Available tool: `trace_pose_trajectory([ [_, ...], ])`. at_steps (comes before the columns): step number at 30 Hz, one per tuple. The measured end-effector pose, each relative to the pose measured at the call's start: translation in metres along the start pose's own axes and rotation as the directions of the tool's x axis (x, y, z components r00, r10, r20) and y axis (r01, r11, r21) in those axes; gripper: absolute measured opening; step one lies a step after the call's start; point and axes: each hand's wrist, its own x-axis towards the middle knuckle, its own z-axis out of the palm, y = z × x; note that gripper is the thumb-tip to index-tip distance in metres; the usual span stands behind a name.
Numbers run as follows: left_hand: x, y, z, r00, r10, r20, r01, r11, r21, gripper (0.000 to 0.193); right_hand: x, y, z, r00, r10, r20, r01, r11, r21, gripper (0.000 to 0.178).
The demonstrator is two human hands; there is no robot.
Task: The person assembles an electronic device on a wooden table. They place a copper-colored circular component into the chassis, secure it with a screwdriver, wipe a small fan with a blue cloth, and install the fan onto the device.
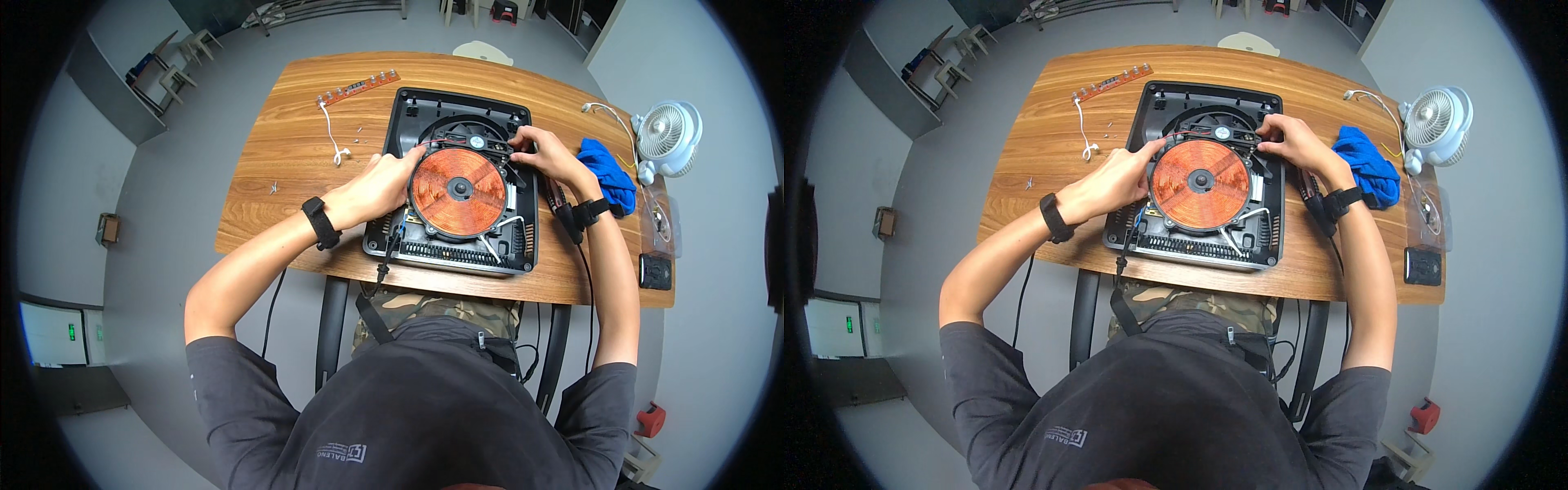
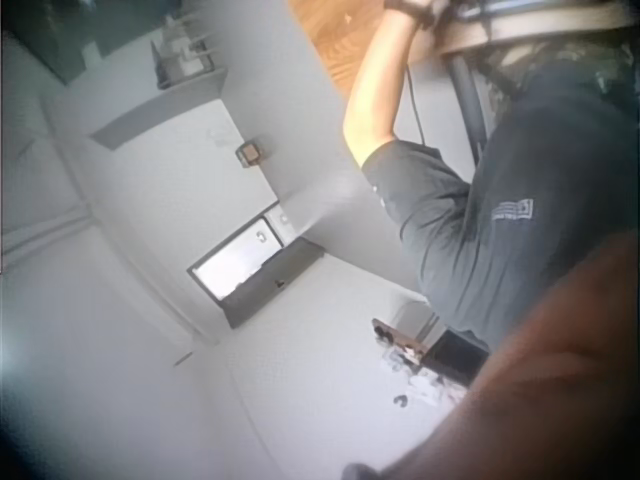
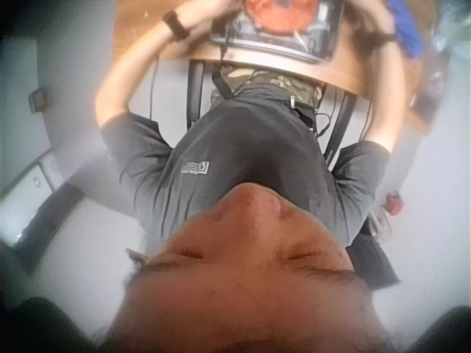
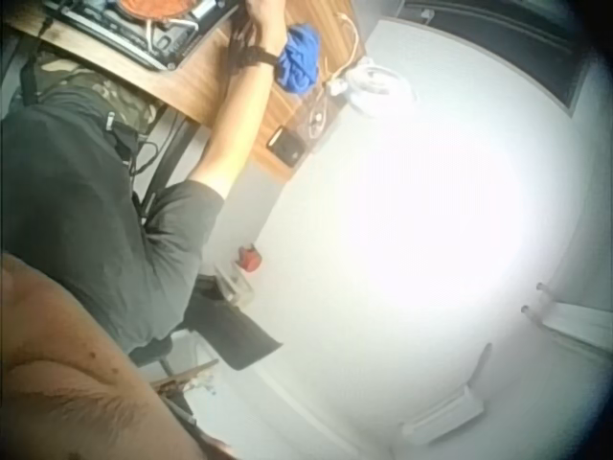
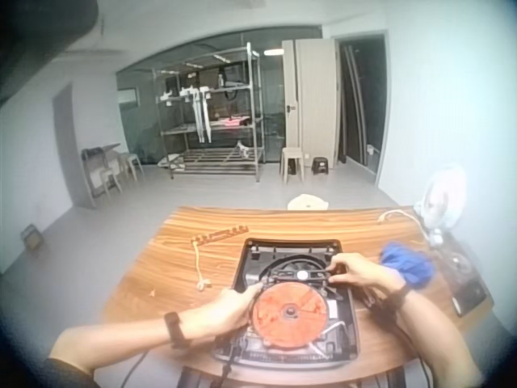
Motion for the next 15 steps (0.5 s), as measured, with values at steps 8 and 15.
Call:
trace_pose_trajectory([
  [8, 0.0028, 0.0014, -0.0029, 0.998, -0.004, 0.059, -0.001, 0.997, 0.083, 0.08, -0.0016, -0.0013, -0.0002, 1.0, 0.02, 0.003, -0.02, 1.0, 0.005, 0.027],
  [15, 0.0054, 0.0067, -0.0054, 0.996, -0.018, 0.082, 0.012, 0.997, 0.078, 0.083, -0.0015, -0.0011, -0.0003, 1.0, 0.026, 0.001, -0.026, 1.0, 0.003, 0.027],
])
